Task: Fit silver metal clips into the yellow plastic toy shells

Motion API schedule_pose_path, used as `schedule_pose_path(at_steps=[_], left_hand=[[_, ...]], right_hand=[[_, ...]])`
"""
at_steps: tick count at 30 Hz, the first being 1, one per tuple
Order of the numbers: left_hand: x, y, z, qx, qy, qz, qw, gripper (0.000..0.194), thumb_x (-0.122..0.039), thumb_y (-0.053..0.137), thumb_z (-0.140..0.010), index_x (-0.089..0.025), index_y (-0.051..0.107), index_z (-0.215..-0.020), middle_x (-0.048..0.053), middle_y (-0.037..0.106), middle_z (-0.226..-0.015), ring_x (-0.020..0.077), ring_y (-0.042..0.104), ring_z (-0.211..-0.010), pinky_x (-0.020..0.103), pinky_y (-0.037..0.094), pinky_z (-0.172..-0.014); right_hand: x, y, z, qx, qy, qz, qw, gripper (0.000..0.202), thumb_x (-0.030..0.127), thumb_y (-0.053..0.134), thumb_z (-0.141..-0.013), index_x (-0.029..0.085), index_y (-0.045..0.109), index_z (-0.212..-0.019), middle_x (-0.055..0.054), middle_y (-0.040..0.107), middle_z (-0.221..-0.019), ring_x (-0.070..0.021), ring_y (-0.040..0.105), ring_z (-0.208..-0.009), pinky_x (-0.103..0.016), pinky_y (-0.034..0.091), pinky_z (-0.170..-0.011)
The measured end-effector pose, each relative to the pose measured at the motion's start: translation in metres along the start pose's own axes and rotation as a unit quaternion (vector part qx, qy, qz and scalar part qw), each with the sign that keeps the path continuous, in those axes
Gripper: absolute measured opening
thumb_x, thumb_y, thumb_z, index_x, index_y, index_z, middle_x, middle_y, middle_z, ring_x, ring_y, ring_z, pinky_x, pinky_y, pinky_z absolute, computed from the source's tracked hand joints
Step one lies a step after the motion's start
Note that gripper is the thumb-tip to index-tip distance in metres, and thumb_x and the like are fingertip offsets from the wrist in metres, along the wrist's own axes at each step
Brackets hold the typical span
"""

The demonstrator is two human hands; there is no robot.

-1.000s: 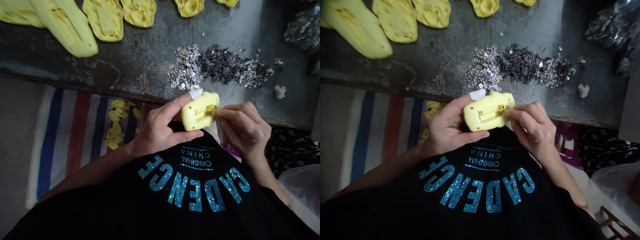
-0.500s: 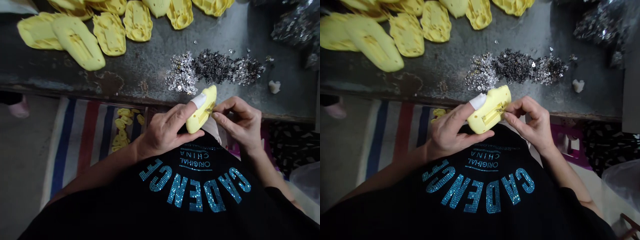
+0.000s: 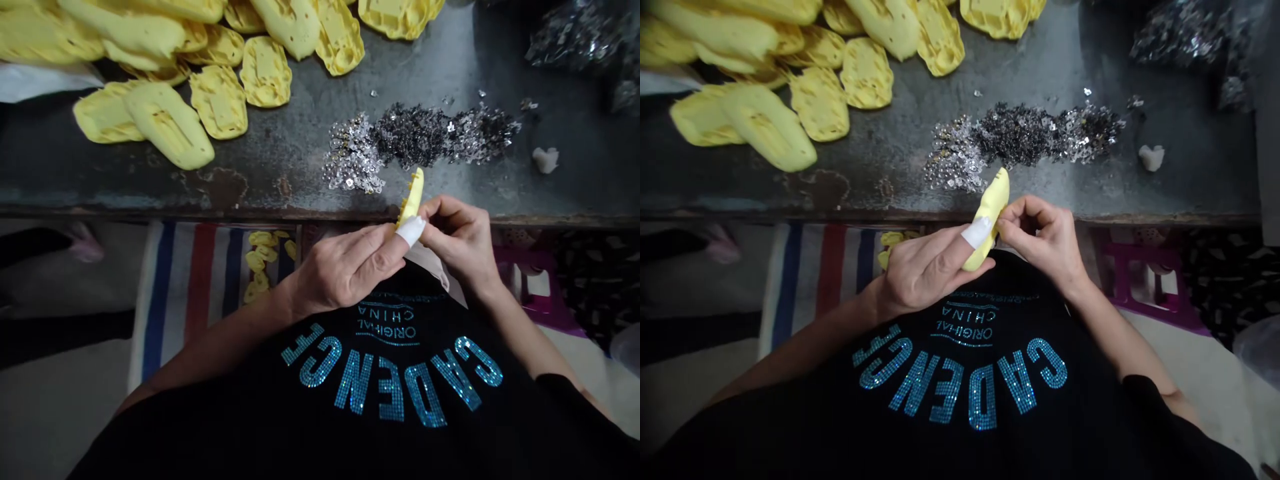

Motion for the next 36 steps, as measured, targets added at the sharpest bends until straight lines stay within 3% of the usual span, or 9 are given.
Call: schedule_pose_path(at_steps=[4, 9, 13, 19, 24, 28, 32, 36], left_hand=[[0.0, 0.0, 0.005, -0.005, -0.077, 0.045, 0.996, 0.06, -0.024, 0.084, -0.106, -0.005, 0.06, -0.157, 0.017, 0.088, -0.123, 0.0229, 0.089, -0.106, 0.025, 0.074, -0.097], [-0.001, -0.003, 0.011, -0.009, -0.169, 0.071, 0.983, 0.077, -0.041, 0.087, -0.104, -0.016, 0.054, -0.169, 0.016, 0.087, -0.128, 0.0264, 0.089, -0.108, 0.03, 0.076, -0.09], [0.0, -0.003, 0.013, -0.011, -0.177, 0.08, 0.981, 0.077, -0.041, 0.087, -0.104, -0.017, 0.054, -0.169, 0.016, 0.087, -0.13, 0.0271, 0.089, -0.109, 0.031, 0.076, -0.093], [0.001, -0.003, 0.009, -0.02, -0.148, 0.095, 0.984, 0.073, -0.035, 0.089, -0.103, -0.013, 0.057, -0.164, 0.017, 0.087, -0.127, 0.027, 0.09, -0.106, 0.032, 0.077, -0.094], [0.002, 0.0, 0.008, -0.003, -0.124, 0.089, 0.988, 0.074, -0.029, 0.091, -0.101, -0.011, 0.057, -0.164, 0.018, 0.088, -0.125, 0.0281, 0.09, -0.105, 0.033, 0.077, -0.091], [0.002, 0.001, 0.009, -0.023, -0.109, 0.074, 0.991, 0.072, -0.029, 0.091, -0.1, -0.006, 0.059, -0.161, 0.017, 0.087, -0.123, 0.0258, 0.09, -0.102, 0.03, 0.076, -0.09], [0.003, 0.001, 0.013, -0.017, -0.159, 0.099, 0.982, 0.074, -0.031, 0.092, -0.1, -0.01, 0.059, -0.162, 0.016, 0.086, -0.128, 0.0276, 0.089, -0.109, 0.034, 0.077, -0.093], [0.005, 0.003, 0.019, -0.02, -0.222, 0.138, 0.965, 0.076, -0.033, 0.092, -0.1, -0.015, 0.057, -0.165, 0.014, 0.084, -0.139, 0.0278, 0.087, -0.118, 0.037, 0.076, -0.104]], right_hand=[[0.001, -0.002, -0.004, -0.007, 0.006, -0.004, 1.0, 0.02, 0.026, 0.094, -0.078, 0.023, 0.075, -0.073, 0.004, 0.07, -0.07, -0.0112, 0.056, -0.063, -0.027, 0.041, -0.06], [0.007, -0.011, -0.009, 0.037, 0.049, -0.009, 0.998, 0.03, 0.035, 0.099, -0.079, 0.022, 0.073, -0.072, 0.004, 0.067, -0.071, -0.0095, 0.05, -0.061, -0.028, 0.041, -0.06], [0.015, -0.015, -0.014, 0.057, 0.088, -0.005, 0.995, 0.036, 0.041, 0.103, -0.076, 0.021, 0.073, -0.072, 0.003, 0.066, -0.072, -0.0098, 0.05, -0.064, -0.027, 0.038, -0.06], [0.024, -0.019, -0.028, 0.144, 0.119, 0.001, 0.982, 0.043, 0.048, 0.106, -0.072, 0.022, 0.072, -0.07, 0.005, 0.058, -0.065, -0.0087, 0.04, -0.06, -0.027, 0.035, -0.054], [0.025, -0.02, -0.037, 0.171, 0.121, 0.062, 0.976, 0.046, 0.054, 0.105, -0.074, 0.021, 0.072, -0.071, 0.001, 0.063, -0.071, -0.0113, 0.046, -0.066, -0.029, 0.038, -0.058], [0.025, -0.016, -0.037, 0.149, 0.108, 0.07, 0.98, 0.04, 0.049, 0.104, -0.075, 0.022, 0.074, -0.072, 0.0, 0.066, -0.073, -0.0126, 0.048, -0.068, -0.031, 0.039, -0.061], [0.02, -0.012, -0.031, 0.124, 0.102, 0.018, 0.987, 0.04, 0.049, 0.105, -0.077, 0.022, 0.076, -0.075, 0.005, 0.058, -0.066, -0.0097, 0.041, -0.06, -0.03, 0.04, -0.059], [0.009, -0.013, -0.023, 0.071, 0.086, 0.029, 0.993, 0.041, 0.057, 0.102, -0.084, 0.024, 0.077, -0.083, 0.003, 0.065, -0.073, -0.0108, 0.044, -0.057, -0.031, 0.036, -0.053]])
Point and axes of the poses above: each hand's wrist, its own z-axis away from the middle knuckle, its own y-axis out of the palm, x = y × z, the point moved 2 cm from there along -z, towards the middle knuckle
